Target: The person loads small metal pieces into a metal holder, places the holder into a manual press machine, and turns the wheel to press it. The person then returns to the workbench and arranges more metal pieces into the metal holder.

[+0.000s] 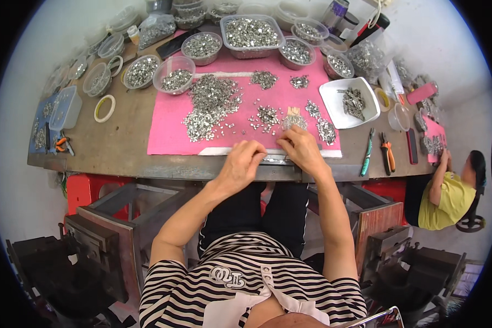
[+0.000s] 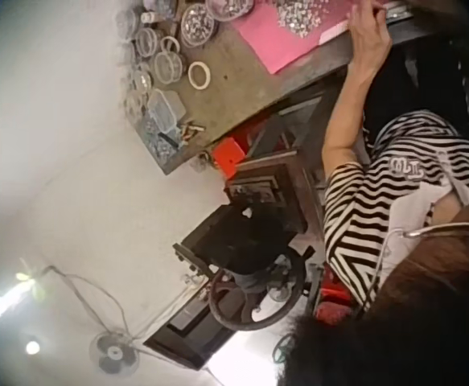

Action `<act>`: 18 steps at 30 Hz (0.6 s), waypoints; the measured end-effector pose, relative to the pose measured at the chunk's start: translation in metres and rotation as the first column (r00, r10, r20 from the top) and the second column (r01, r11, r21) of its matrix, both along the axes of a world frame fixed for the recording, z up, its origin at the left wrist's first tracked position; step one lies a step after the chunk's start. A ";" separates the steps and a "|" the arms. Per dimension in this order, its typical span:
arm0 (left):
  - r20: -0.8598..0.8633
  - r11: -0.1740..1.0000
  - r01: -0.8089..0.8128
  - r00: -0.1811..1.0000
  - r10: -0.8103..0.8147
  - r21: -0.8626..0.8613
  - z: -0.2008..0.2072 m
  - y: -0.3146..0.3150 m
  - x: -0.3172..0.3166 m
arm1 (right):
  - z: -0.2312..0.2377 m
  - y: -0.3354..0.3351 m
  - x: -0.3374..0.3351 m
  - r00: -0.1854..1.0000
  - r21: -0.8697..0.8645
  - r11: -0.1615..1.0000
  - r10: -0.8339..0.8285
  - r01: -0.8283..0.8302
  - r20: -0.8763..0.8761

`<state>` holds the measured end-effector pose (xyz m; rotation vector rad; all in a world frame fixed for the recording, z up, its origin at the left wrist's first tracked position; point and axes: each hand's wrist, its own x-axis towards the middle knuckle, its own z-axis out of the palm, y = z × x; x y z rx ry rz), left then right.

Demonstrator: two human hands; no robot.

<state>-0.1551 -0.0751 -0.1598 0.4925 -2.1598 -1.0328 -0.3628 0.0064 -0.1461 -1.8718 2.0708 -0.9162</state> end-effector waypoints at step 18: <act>0.030 0.922 -0.024 0.999 0.039 -0.386 -0.011 0.018 -0.018 | -0.007 0.004 -0.003 1.000 -0.121 0.992 0.024 -0.024 0.005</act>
